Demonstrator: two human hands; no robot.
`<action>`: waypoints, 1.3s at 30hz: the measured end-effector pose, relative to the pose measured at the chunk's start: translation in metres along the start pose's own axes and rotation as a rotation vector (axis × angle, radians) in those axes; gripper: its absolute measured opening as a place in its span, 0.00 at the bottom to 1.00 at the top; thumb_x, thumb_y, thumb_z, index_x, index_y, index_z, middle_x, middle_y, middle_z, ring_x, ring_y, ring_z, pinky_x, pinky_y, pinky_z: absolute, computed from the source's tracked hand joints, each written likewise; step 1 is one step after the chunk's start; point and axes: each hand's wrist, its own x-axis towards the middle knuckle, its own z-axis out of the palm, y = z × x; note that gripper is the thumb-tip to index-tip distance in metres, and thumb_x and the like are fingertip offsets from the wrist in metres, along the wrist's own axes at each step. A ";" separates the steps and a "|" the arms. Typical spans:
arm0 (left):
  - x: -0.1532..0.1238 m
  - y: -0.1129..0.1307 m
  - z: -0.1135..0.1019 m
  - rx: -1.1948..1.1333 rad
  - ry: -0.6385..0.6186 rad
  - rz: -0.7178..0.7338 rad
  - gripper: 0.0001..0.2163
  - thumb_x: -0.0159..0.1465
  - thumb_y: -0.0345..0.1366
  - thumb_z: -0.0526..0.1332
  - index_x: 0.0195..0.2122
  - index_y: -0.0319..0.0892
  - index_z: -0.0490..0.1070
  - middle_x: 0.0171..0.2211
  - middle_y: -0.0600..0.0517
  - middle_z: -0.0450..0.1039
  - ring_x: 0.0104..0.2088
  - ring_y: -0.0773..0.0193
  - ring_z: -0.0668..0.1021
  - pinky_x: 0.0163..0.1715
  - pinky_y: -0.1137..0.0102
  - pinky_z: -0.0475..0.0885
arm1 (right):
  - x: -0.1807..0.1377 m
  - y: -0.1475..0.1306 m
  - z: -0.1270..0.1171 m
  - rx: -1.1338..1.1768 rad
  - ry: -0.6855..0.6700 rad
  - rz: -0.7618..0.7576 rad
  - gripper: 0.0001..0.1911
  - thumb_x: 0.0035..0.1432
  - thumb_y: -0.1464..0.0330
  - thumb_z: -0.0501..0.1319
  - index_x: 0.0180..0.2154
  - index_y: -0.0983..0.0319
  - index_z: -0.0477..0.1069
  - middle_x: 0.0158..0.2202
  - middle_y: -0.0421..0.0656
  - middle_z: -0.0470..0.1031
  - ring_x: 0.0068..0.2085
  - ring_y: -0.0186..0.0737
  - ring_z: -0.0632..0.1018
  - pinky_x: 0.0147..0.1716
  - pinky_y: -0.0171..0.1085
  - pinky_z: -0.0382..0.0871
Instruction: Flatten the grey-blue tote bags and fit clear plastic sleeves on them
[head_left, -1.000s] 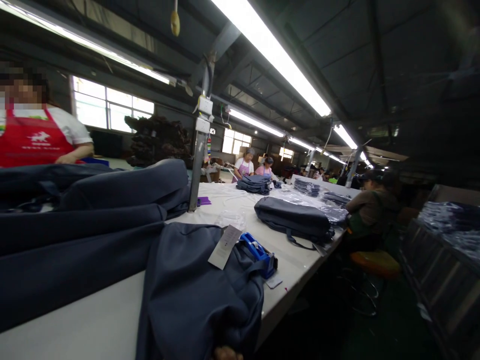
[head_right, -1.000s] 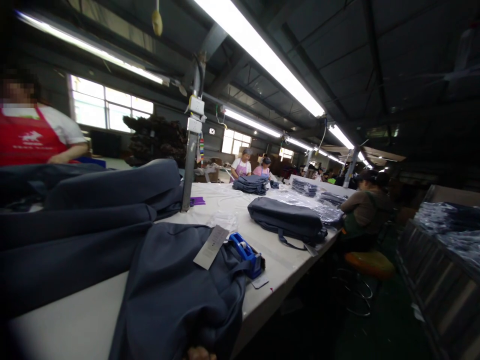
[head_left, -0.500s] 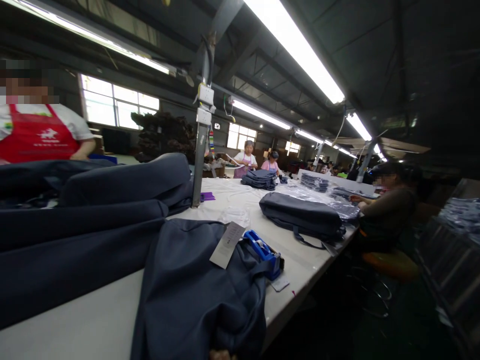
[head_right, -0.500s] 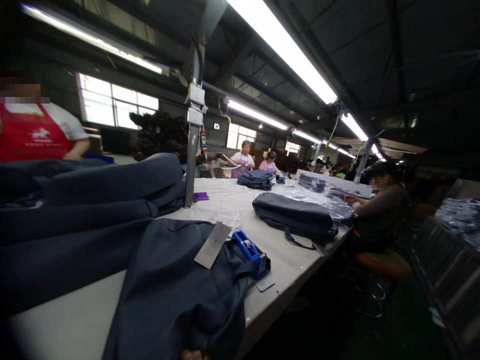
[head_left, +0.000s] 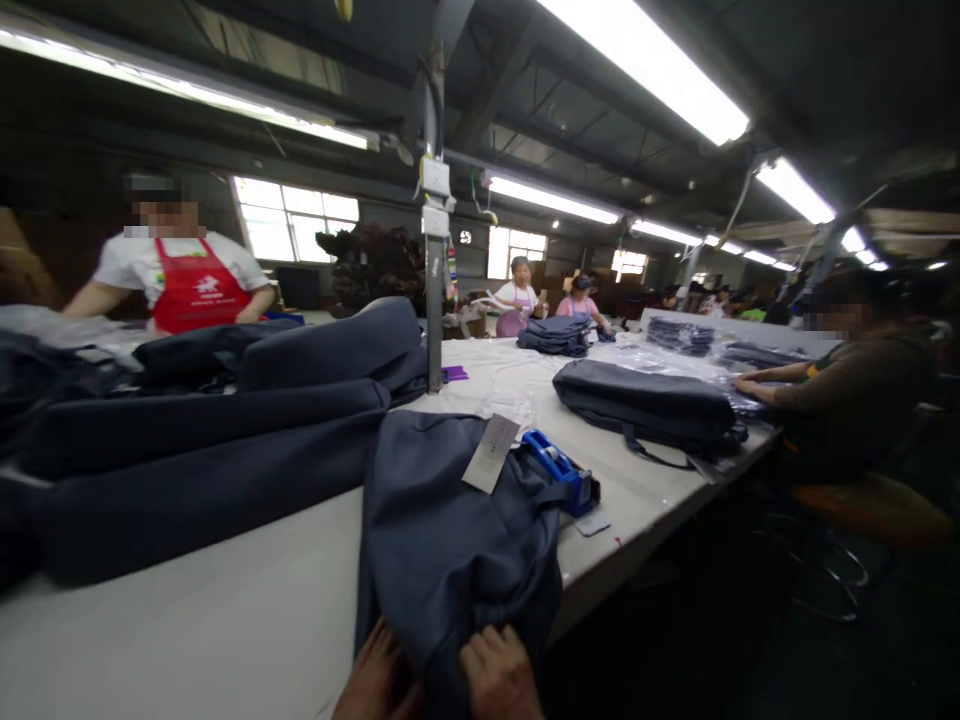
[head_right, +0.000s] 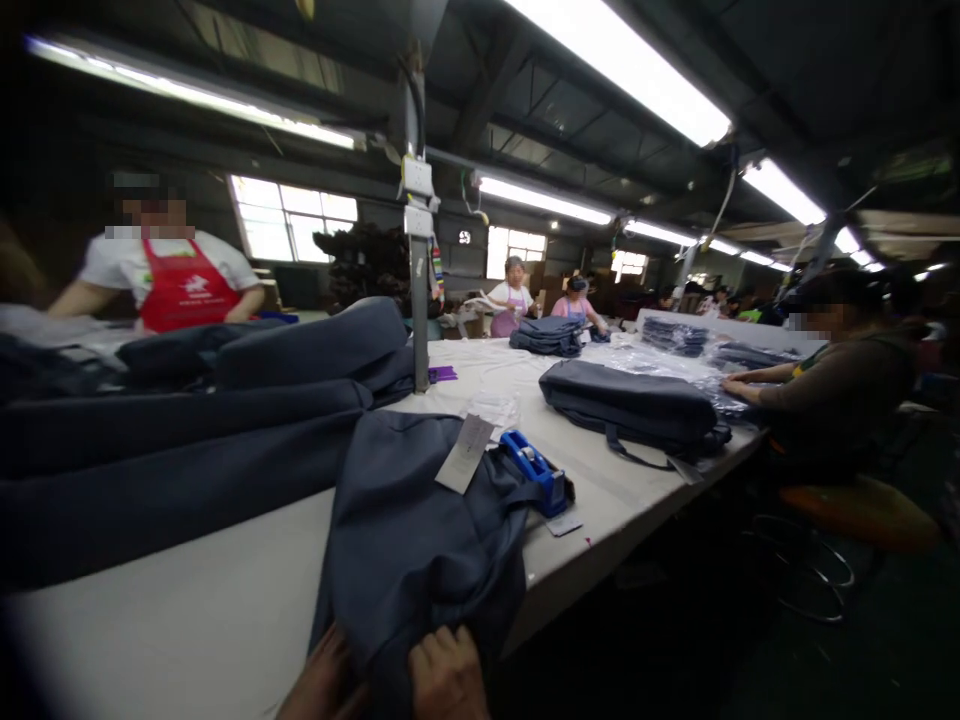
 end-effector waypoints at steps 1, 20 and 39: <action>0.003 0.006 -0.007 -0.036 -0.046 -0.077 0.18 0.59 0.36 0.61 0.51 0.48 0.75 0.51 0.49 0.76 0.51 0.51 0.77 0.51 0.59 0.76 | 0.003 -0.004 -0.017 0.055 -0.150 0.056 0.12 0.42 0.69 0.67 0.27 0.59 0.64 0.25 0.39 0.71 0.27 0.41 0.69 0.31 0.39 0.57; 0.018 0.030 -0.028 -0.146 -0.315 -0.269 0.17 0.63 0.42 0.62 0.52 0.45 0.72 0.57 0.46 0.68 0.59 0.54 0.69 0.66 0.52 0.53 | 0.003 0.004 -0.045 -0.034 -0.369 -0.053 0.14 0.54 0.74 0.65 0.44 0.65 0.71 0.45 0.52 0.75 0.44 0.50 0.73 0.45 0.45 0.62; 0.024 0.005 -0.024 -0.358 -0.335 -0.314 0.22 0.60 0.35 0.61 0.57 0.44 0.68 0.60 0.45 0.67 0.60 0.51 0.67 0.64 0.52 0.56 | 0.014 -0.015 -0.114 0.240 -0.454 -0.196 0.10 0.56 0.78 0.58 0.30 0.58 0.61 0.28 0.40 0.67 0.31 0.44 0.66 0.35 0.41 0.57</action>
